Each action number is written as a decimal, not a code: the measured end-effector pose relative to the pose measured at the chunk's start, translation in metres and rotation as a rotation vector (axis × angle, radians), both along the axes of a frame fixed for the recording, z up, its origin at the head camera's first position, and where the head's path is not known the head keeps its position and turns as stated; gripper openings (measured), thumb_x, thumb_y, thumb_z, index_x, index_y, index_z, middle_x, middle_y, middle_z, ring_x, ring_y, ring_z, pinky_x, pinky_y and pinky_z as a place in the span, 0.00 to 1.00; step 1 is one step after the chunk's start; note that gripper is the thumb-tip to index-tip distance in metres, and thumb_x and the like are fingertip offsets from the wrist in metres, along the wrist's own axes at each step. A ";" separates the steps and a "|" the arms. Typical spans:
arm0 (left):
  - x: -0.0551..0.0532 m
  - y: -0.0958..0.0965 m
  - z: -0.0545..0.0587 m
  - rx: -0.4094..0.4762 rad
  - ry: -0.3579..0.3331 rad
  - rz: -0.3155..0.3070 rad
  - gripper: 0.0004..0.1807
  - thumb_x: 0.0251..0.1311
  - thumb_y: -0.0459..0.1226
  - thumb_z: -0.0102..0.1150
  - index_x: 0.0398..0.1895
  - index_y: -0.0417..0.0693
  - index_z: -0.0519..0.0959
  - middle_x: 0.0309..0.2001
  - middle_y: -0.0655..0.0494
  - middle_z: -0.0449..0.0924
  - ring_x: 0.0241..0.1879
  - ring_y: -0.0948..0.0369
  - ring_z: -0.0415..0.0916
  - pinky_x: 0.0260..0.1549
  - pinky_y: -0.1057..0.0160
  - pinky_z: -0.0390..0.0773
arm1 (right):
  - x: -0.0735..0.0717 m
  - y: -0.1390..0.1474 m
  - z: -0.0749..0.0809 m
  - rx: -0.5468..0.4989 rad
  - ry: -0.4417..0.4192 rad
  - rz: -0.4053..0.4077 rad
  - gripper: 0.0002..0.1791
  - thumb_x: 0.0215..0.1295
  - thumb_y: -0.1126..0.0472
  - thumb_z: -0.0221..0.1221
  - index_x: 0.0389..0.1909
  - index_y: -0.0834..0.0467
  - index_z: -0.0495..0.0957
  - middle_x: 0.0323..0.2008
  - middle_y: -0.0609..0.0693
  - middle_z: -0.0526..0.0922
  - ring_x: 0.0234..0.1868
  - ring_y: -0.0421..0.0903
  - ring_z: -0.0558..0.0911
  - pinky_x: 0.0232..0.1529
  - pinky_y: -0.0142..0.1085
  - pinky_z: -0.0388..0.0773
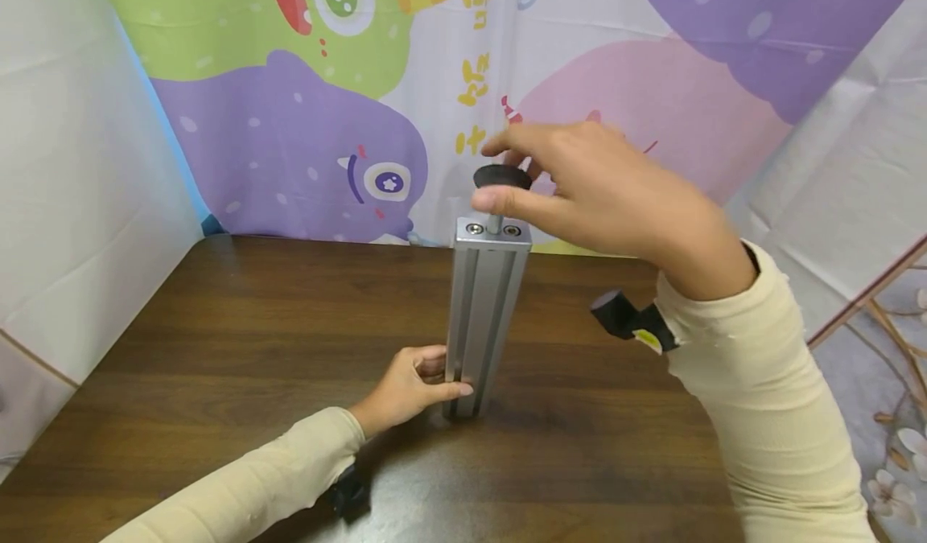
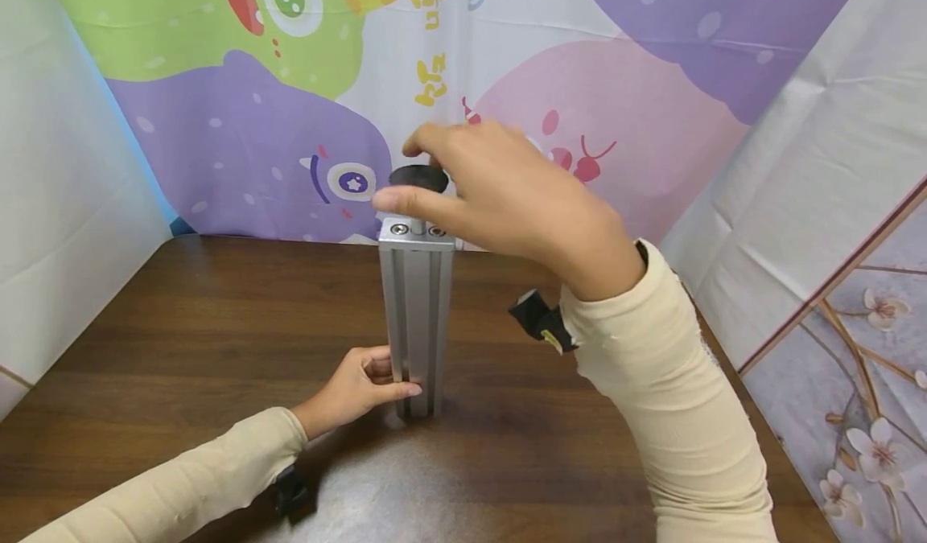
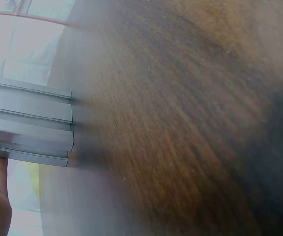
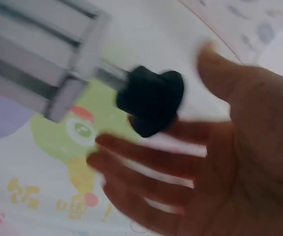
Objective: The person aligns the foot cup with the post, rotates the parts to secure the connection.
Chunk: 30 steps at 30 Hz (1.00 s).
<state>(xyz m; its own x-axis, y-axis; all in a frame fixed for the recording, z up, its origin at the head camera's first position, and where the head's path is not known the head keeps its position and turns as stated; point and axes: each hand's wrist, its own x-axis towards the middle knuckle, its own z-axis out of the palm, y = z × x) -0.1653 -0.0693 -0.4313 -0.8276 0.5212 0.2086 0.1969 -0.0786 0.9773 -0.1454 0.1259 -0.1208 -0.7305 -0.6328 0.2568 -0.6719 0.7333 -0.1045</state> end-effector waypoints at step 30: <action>0.000 0.000 -0.001 0.004 -0.010 -0.003 0.22 0.52 0.27 0.68 0.50 0.26 0.75 0.42 0.33 0.82 0.41 0.58 0.84 0.42 0.62 0.83 | 0.001 -0.021 -0.005 -0.028 0.159 -0.299 0.34 0.60 0.29 0.53 0.18 0.57 0.67 0.15 0.48 0.66 0.21 0.47 0.67 0.26 0.40 0.65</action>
<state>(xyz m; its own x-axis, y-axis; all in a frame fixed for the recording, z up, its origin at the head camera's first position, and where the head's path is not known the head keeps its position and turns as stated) -0.1655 -0.0691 -0.4321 -0.8283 0.5224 0.2026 0.1870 -0.0832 0.9788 -0.1440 0.1051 -0.1255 -0.8321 -0.3874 0.3968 -0.4367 0.8988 -0.0382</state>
